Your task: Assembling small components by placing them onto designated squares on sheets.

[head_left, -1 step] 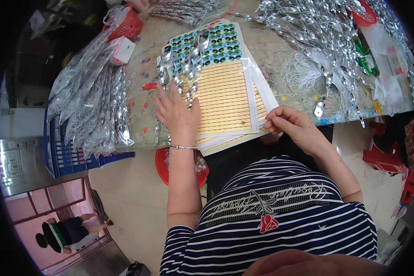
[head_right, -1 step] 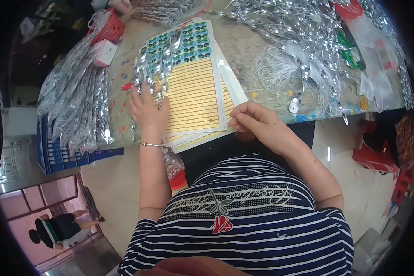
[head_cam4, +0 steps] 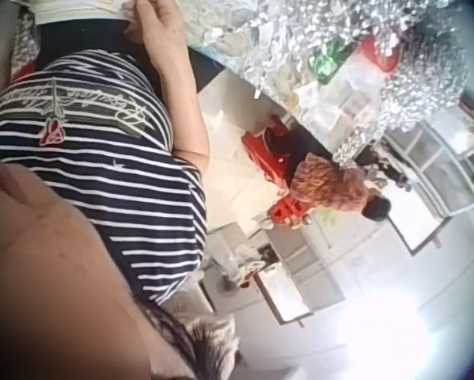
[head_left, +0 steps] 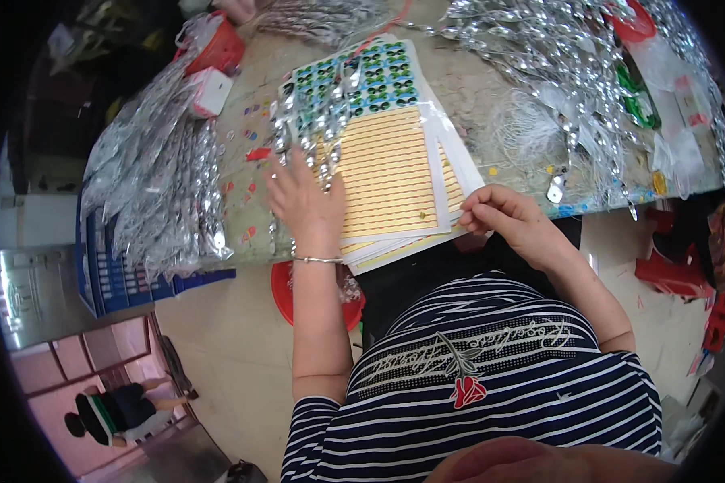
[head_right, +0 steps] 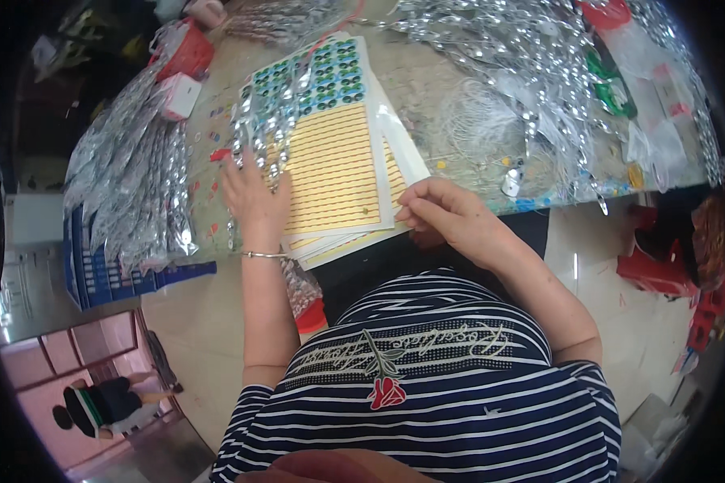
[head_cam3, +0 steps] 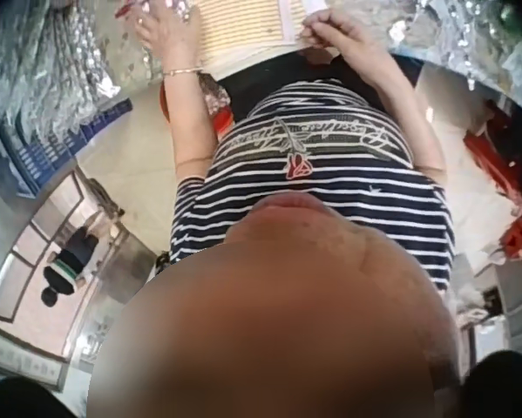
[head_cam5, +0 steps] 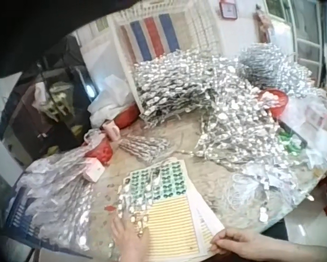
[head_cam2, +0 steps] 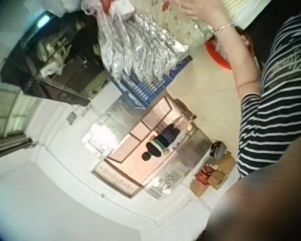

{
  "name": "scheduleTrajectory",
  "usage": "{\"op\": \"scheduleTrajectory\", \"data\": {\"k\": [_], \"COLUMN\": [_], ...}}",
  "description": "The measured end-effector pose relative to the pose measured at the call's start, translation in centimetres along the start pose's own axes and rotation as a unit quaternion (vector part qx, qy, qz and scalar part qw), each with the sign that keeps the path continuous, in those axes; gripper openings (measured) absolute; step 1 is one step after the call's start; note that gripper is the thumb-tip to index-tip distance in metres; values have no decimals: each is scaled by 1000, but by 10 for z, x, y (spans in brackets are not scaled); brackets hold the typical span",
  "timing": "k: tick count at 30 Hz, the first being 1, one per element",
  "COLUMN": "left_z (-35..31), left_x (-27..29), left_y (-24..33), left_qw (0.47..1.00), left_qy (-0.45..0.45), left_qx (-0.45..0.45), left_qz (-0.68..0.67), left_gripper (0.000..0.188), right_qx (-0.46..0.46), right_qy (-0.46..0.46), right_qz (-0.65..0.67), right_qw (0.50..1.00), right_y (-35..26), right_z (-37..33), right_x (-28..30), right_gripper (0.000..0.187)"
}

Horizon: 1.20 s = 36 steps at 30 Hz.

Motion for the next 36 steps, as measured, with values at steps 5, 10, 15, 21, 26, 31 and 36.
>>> {"op": "scheduleTrajectory", "data": {"k": [5,10,15,21,26,31,36], "left_z": [1,8,9,11,6,-4,-11], "left_x": [-9,-3,-11,-6,11,33,35], "left_y": [-37,-48,-60,-53,-34,-9,18], "left_qw": [1000,997,999,995,996,995,980], "left_qy": [-20,-46,8,-10,22,94,130], "left_qx": [18,52,48,87,66,-15,-66], "left_qz": [-11,-29,-12,43,54,-8,-139], "left_gripper": [74,64,57,62,64,60,45], "right_qx": [-22,39,171,302,298,206,383], "right_qy": [-35,13,221,340,522,475,493], "right_qz": [-2,-71,-169,-327,-564,-623,-533], "right_qw": [999,997,945,829,566,586,571], "right_y": [-5,-16,-50,-94,-118,-140,-188], "right_z": [3,1,-4,42,99,112,76], "right_x": [-2,19,78,147,163,171,164], "right_gripper": [18,18,22,25,19,14,13]}}
Point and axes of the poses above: each hand's wrist, its own z-axis towards the middle knuckle, its own x-axis out of the back of the hand, y = z × x, the point moved 3 cm from there along z, towards the middle knuckle, and after that the axes turned 13 degrees about -x, right-handed, at the moved point
